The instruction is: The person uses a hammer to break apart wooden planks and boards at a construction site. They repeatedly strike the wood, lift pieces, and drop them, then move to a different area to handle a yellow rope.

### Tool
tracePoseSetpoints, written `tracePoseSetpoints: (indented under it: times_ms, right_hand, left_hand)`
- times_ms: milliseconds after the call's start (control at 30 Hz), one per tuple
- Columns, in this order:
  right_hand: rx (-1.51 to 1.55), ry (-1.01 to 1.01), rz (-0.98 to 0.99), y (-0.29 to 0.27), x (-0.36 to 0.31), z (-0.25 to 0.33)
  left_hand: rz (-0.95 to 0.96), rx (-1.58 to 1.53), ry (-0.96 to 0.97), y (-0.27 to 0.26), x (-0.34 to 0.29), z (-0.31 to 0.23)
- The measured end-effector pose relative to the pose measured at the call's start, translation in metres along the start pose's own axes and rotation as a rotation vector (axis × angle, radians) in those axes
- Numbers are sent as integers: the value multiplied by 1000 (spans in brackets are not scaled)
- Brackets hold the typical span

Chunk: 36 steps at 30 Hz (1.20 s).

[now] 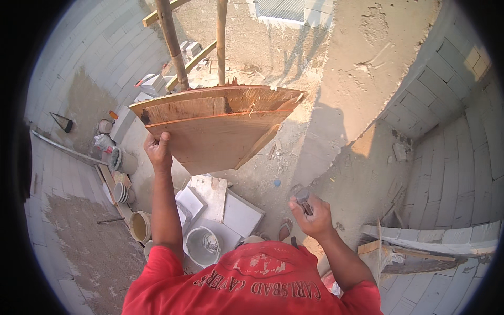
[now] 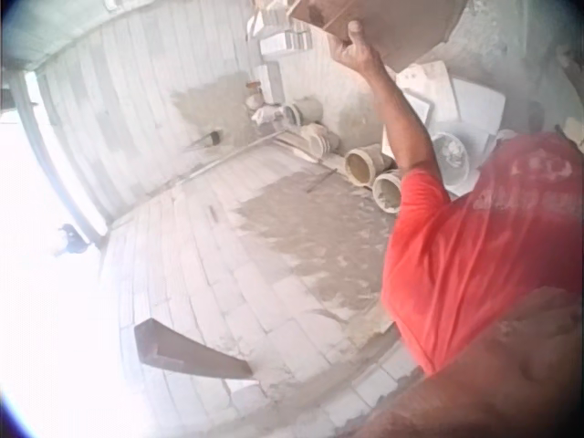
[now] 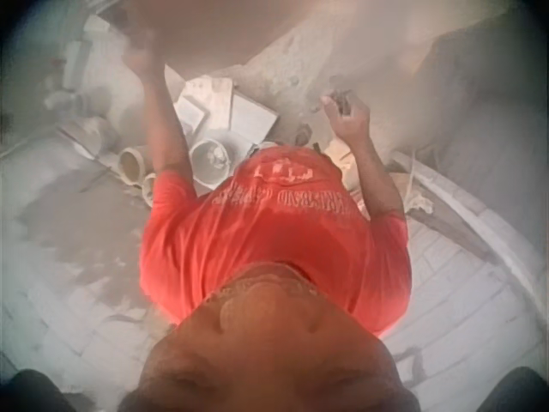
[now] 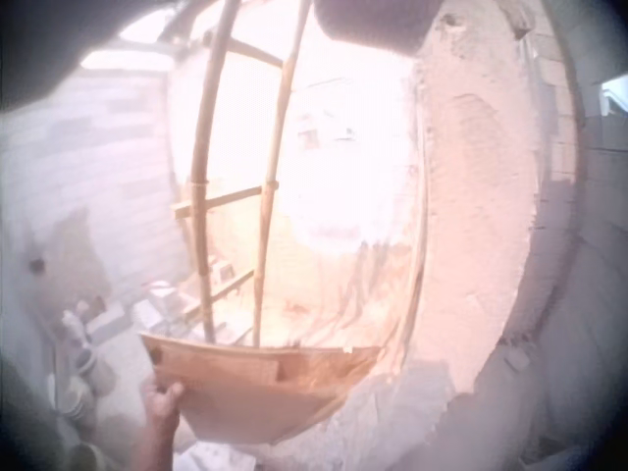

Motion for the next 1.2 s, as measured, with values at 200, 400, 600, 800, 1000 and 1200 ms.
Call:
tracePoseSetpoints:
  times_ms: [200, 400, 600, 800, 1000, 1200]
  right_hand:
    - [-364, -488, -204, -7, 37, 126]
    - [-622, -501, -158, -4, 86, 172]
    - [-435, -156, 276, -21, 55, 185]
    - [-384, 392, 593, -40, -38, 172]
    - [-350, 553, 469, -52, -95, 179]
    - [-583, 659, 379, -64, -151, 118]
  left_hand:
    - [6, 15, 250, -19, -59, -25]
    - [32, -10, 254, -48, -62, -23]
    - [281, -144, 81, -20, -55, -35]
    - [598, -368, 58, 69, -108, -45]
    - [923, -486, -3, 137, -180, -7]
    - [1041, -132, -143, 186, -215, 45]
Point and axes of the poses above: each hand's wrist, its own x-axis towards the middle knuckle, its own y-axis out of the palm, z = x × y, the point moved 7 cm from there along x, towards the middle knuckle, and after that the axes turned 5 degrees about -y, right-handed, at the moved point
